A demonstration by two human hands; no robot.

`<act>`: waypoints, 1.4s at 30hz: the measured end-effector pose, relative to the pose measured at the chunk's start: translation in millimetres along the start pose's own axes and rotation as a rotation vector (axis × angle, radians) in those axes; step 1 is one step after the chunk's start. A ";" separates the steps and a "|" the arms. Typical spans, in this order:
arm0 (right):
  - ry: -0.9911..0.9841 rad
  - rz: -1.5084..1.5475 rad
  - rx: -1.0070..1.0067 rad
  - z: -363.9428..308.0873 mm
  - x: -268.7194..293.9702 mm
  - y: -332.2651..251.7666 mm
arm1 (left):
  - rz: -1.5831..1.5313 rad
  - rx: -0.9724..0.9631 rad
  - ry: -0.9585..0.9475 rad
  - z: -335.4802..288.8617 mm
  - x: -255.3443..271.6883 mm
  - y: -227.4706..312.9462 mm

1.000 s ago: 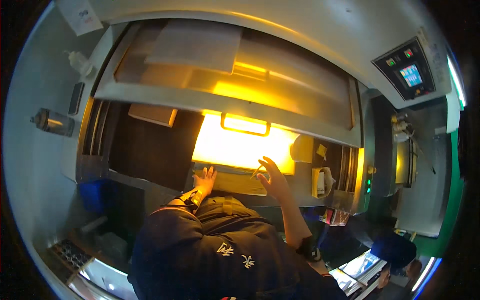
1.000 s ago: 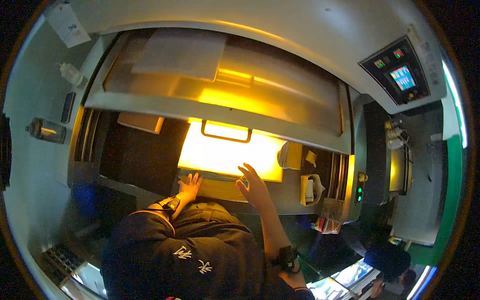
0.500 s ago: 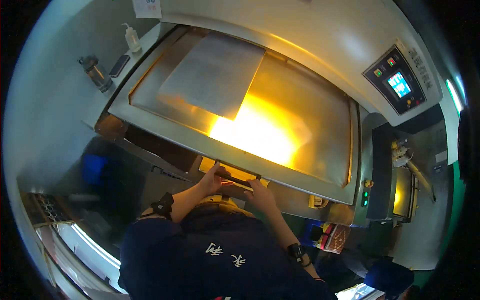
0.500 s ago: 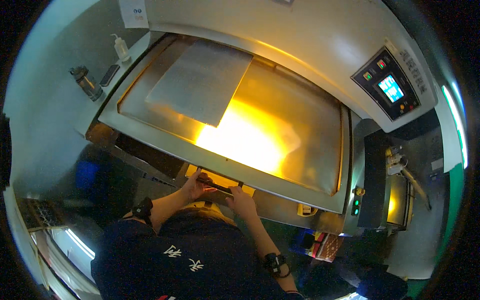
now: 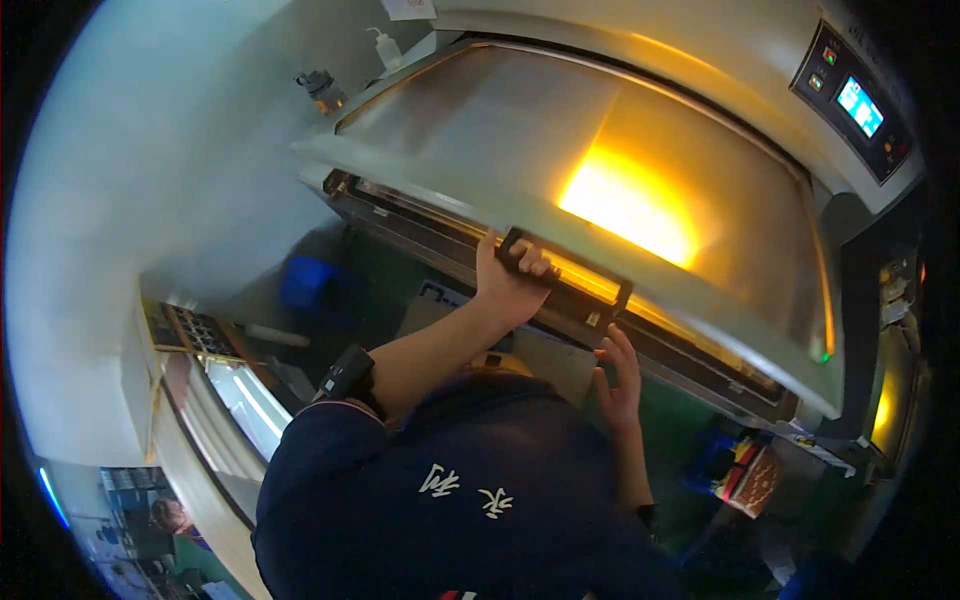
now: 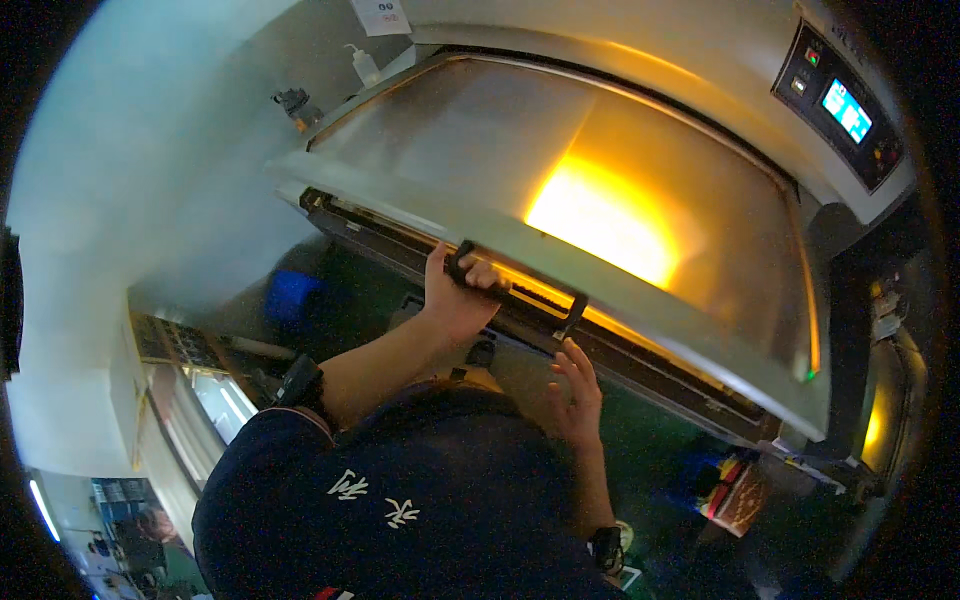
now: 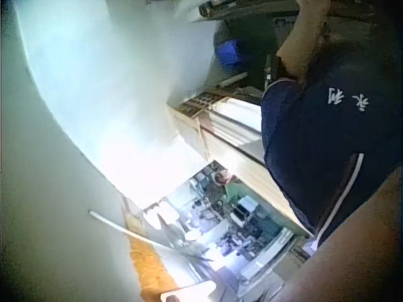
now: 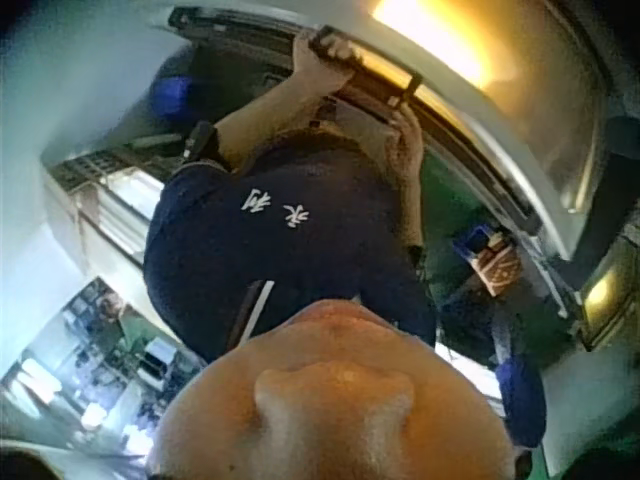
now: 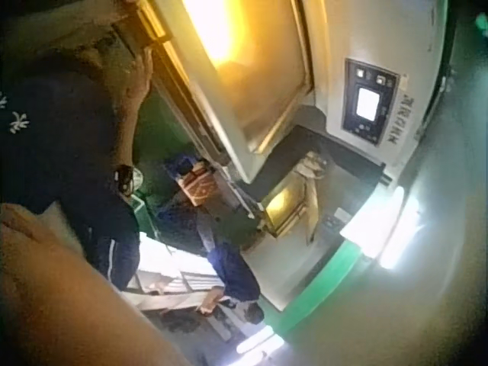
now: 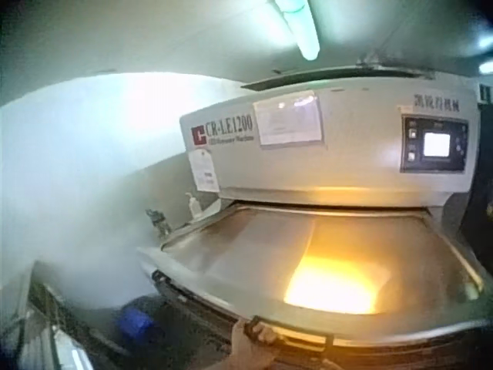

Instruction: Operating an industrial UV/LED exposure machine for printed circuit boards or plates.

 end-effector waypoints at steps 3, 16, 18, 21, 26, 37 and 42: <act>-0.068 -0.273 -0.229 -47.4 7.6 56.1 | -0.081 0.056 -0.223 -4.9 -25.2 7.5; 0.132 -0.112 -0.816 -112.0 -32.3 107.5 | 0.165 0.207 -0.875 38.5 -160.5 52.4; 0.087 -0.203 -0.787 -50.6 -55.7 82.7 | 0.353 0.289 -1.033 57.2 -171.0 64.7; 0.025 -0.280 -0.573 50.6 -95.1 53.6 | 1.146 0.180 -1.717 133.3 -163.7 93.3; 0.055 -0.639 -0.300 192.0 -158.9 73.8 | 1.898 -0.435 -1.504 310.6 -59.4 171.5; 0.523 -0.672 -1.091 290.8 -210.0 152.0 | 2.568 -0.523 -1.087 333.1 166.6 340.9; 0.507 -0.642 -1.115 306.3 -178.7 203.8 | 2.511 -0.558 -1.163 326.7 161.0 350.0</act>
Point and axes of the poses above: each hand's wrist, its own z-axis towards the middle knuckle, its own x-axis out of the back of the hand, y = z × x, the point moved 3 cm from there along z, towards the middle knuckle, and after that the axes turned 13 degrees about -x, right-handed, at the moved point
